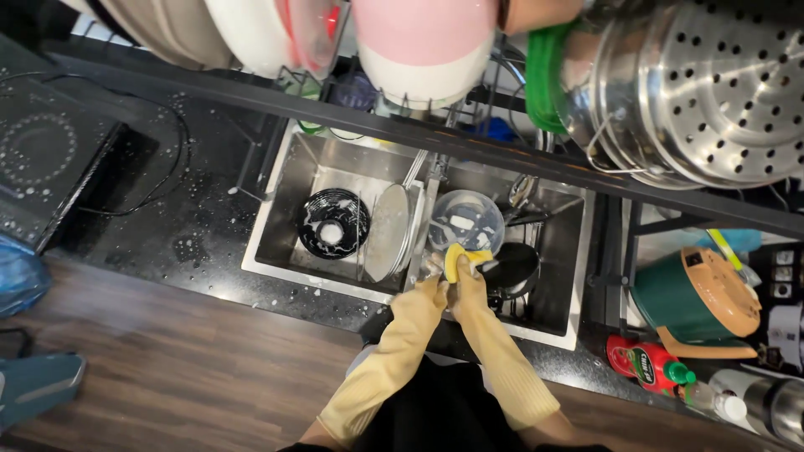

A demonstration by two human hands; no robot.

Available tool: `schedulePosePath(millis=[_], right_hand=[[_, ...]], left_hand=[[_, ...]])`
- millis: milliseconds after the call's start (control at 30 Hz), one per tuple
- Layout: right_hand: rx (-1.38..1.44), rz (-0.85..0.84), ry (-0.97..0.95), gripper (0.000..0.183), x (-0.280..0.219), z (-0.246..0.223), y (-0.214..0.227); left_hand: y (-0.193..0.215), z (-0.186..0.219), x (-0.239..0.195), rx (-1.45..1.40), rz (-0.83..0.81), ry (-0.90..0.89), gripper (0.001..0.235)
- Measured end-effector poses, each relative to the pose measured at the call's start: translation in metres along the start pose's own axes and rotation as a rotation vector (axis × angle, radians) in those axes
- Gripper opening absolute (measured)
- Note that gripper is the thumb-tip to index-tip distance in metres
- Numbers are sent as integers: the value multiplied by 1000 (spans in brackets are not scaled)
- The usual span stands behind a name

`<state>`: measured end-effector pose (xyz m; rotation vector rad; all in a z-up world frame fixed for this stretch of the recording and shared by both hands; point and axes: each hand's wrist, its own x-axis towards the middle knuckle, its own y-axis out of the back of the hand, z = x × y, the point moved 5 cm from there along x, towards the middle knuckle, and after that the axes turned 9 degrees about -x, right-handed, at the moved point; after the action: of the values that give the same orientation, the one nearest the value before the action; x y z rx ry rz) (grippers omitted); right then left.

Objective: The person washes a black bowl and a pair of metal tongs in a kitchen sink using a yellow sponge and soap. They scrub the items thoroughly, rinse them under running water, and place the cleaned bowl into the sink basin.

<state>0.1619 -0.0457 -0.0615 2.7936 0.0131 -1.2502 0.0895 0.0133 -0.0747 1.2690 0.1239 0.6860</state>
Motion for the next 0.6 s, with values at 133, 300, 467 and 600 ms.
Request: schedulePosePath(millis=[133,300,467,600], right_hand=[[101,-173,36,70,-14,-9,-5],[112,-347,62,45,20,23,15],[165,-342,63,48,-10,14,7],[245,-167,65,63,32,24,6]], left_hand=[[-61,-18,-17,-95,87,265,40],[90,-10,24,-825,-593,802,39],[87,-13,18,-1038,-639,743,48],[94,-13,29,-1136,-569,698,54]])
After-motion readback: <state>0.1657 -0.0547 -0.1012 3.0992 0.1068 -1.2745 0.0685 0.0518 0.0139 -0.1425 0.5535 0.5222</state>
